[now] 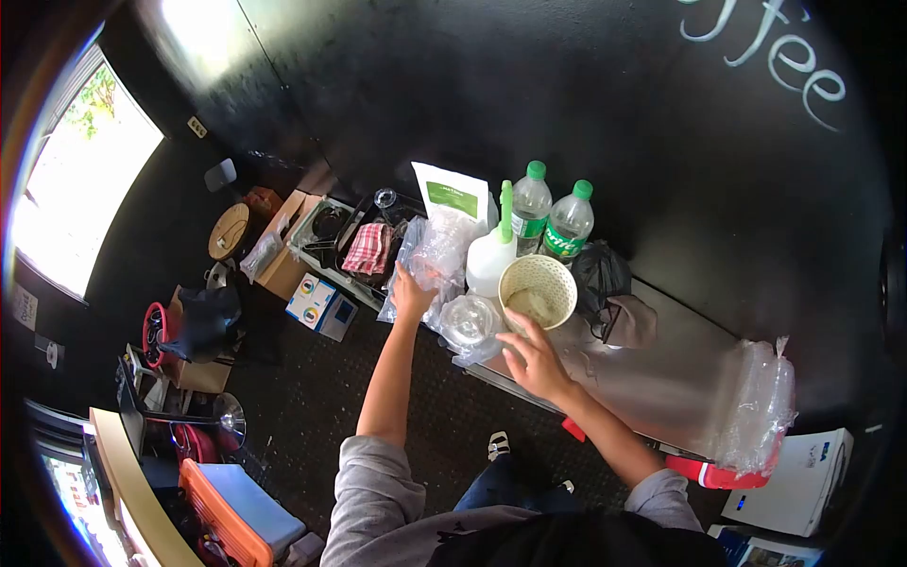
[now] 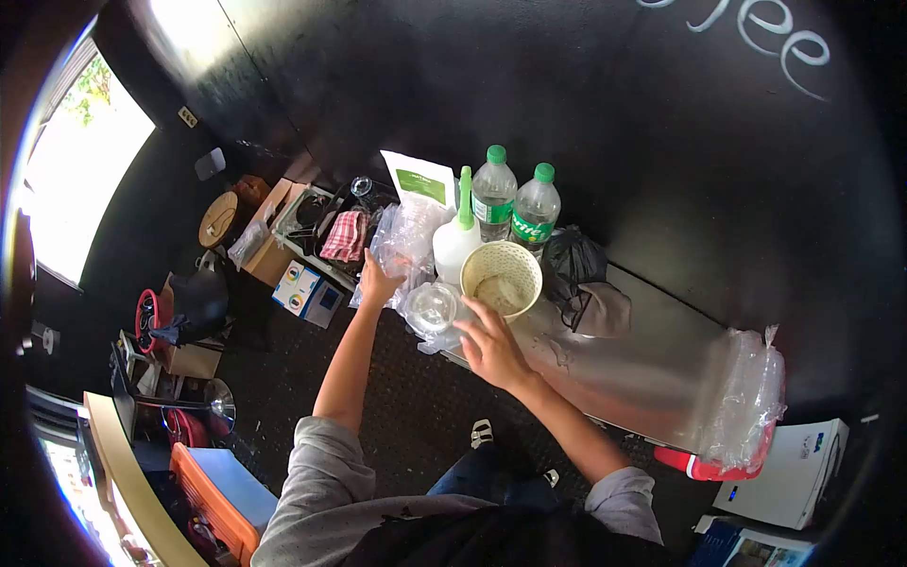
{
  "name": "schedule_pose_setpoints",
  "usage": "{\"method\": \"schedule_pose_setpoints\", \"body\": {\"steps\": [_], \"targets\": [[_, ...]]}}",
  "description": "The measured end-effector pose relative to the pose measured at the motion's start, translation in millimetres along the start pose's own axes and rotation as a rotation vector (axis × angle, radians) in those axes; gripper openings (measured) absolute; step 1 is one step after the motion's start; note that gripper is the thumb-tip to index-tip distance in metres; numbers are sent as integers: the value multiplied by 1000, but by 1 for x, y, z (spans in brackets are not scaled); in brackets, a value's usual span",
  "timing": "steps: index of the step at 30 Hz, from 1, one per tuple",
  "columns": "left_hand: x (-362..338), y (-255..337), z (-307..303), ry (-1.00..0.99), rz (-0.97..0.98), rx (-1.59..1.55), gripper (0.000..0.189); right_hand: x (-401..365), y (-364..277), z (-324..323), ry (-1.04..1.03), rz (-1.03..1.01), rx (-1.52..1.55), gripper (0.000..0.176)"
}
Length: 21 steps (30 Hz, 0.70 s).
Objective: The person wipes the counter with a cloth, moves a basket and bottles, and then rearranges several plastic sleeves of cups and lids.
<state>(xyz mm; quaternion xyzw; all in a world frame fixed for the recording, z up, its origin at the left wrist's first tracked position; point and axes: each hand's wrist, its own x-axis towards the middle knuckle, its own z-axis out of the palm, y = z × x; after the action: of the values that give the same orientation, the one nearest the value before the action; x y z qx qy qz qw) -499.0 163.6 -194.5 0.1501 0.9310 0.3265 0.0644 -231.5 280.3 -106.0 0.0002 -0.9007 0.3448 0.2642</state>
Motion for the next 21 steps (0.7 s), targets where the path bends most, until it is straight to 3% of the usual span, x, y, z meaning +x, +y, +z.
{"method": "schedule_pose_setpoints", "body": {"steps": [1,3,4,5,7,8,10,11,13,15,17,19,21], "targets": [[7,-4,0,-4,-4,-2,86,0,-1,4,-15,-9,30,23],[16,-3,-2,-17,-35,169,58,-3,-2,9,-32,-8,39,22],[14,-2,0,74,0,191,33,-5,-2,9,-46,-10,50,22],[16,-4,1,135,85,150,25,-7,-3,7,-48,-3,45,22],[51,-43,32,275,338,-169,24,-12,-4,2,-69,16,63,20],[57,-43,32,271,338,-170,24,-15,-4,1,-69,19,61,20],[68,-41,32,-69,-55,-792,27,-22,-3,-3,-86,70,88,20],[63,-30,26,-71,-53,-793,27,-24,-3,-4,-84,70,86,20],[45,5,-2,-80,-225,-1377,30,-26,-4,-5,-79,90,92,19],[49,8,-15,-158,-236,-1527,25,-28,-5,-5,-77,104,106,19],[37,23,-35,-164,-177,-1637,29,-28,-6,-5,-75,112,119,18],[32,38,-52,-136,-254,-1697,39,-29,-7,-3,-80,111,141,18],[27,50,-70,-256,-75,-1793,45,-28,-9,-1,-78,110,148,17]]}}
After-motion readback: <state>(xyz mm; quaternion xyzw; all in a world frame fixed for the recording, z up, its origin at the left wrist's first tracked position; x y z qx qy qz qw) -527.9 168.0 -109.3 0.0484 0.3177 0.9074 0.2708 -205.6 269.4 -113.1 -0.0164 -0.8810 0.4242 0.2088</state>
